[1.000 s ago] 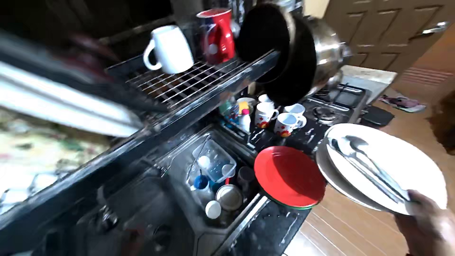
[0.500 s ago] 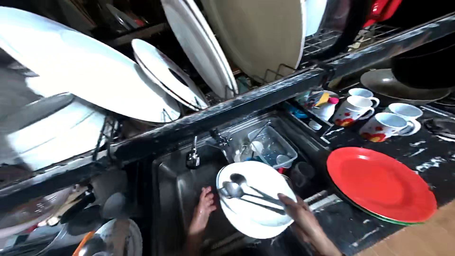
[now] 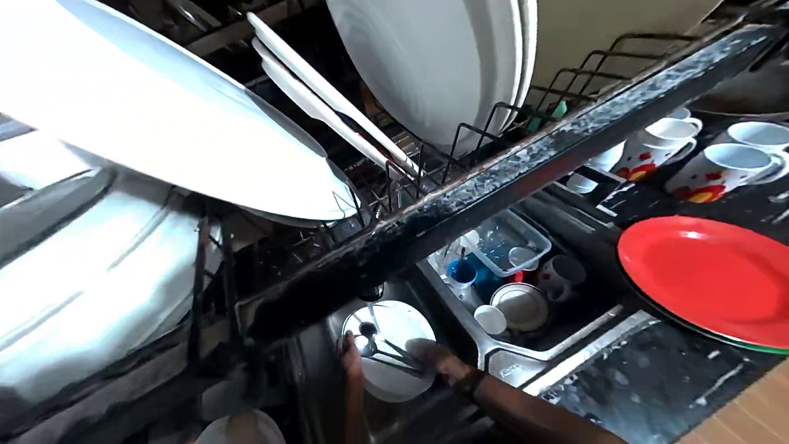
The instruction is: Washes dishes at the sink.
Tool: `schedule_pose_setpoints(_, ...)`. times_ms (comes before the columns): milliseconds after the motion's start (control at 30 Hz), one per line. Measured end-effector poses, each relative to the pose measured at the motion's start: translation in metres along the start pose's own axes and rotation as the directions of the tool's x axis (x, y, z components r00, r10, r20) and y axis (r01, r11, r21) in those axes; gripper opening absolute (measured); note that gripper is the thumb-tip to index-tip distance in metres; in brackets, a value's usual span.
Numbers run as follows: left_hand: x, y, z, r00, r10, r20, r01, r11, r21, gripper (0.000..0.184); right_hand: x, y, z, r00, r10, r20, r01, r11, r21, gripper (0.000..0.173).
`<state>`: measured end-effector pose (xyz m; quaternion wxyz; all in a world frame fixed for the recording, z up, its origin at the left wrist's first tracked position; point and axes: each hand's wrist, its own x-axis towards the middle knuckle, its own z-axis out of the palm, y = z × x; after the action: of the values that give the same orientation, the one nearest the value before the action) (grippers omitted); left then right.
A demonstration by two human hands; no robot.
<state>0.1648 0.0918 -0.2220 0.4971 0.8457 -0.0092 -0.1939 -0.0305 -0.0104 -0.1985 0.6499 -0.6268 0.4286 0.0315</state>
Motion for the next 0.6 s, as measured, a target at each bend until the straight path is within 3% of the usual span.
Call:
schedule_pose_setpoints(67, 0.012, -0.017, 0.015, 1.0, 0.006, 0.002, -0.007, 0.997, 0.074, 0.045, 0.018, 0.008, -0.003, 0.982, -0.066, 0.178, 0.144, 0.869, -0.473, 0.042)
schedule_pose_setpoints(100, 0.016, -0.025, 0.02, 1.0, 0.001, 0.024, -0.004, 0.991, 0.134, 0.047, 0.025, 0.007, -0.003, 0.975, -0.03, 0.218, 0.151, 0.813, -0.562, 0.043)
schedule_pose_setpoints(200, 0.021, -0.038, 0.03, 0.996, -0.039, 0.075, 0.019, 0.966, 0.259, 0.049, 0.031, -0.001, 0.001, 0.99, 0.075, 0.123, -0.018, 0.913, -0.407, 0.04)
schedule_pose_setpoints(267, 0.01, -0.022, 0.028, 0.982, -0.112, 0.149, 0.057, 0.941, 0.334, 0.048, 0.02, -0.015, -0.002, 0.991, 0.081, 0.104, -0.04, 0.936, -0.349, 0.041)
schedule_pose_setpoints(367, 0.001, -0.02, 0.033, 0.979, -0.1, 0.177, 0.012, 0.897, 0.441, 0.044, -0.01, -0.064, -0.015, 0.949, 0.259, 0.182, -0.119, 0.825, -0.552, 0.048)
schedule_pose_setpoints(433, -0.006, -0.027, 0.036, 0.99, -0.006, 0.14, -0.058, 0.892, 0.449, 0.039, 0.007, -0.042, -0.011, 0.972, 0.151, 0.181, -0.036, 0.854, -0.519, 0.046)
schedule_pose_setpoints(500, -0.034, 0.007, 0.029, 0.98, 0.018, 0.198, -0.111, 0.878, 0.466, 0.034, 0.024, -0.009, -0.004, 0.987, 0.009, 0.159, 0.065, 0.889, -0.453, 0.043)
schedule_pose_setpoints(600, -0.081, 0.07, 0.015, 0.962, 0.004, 0.271, -0.138, 0.868, 0.477, 0.034, 0.011, -0.028, -0.008, 0.974, 0.128, 0.188, -0.027, 0.886, -0.462, 0.044)
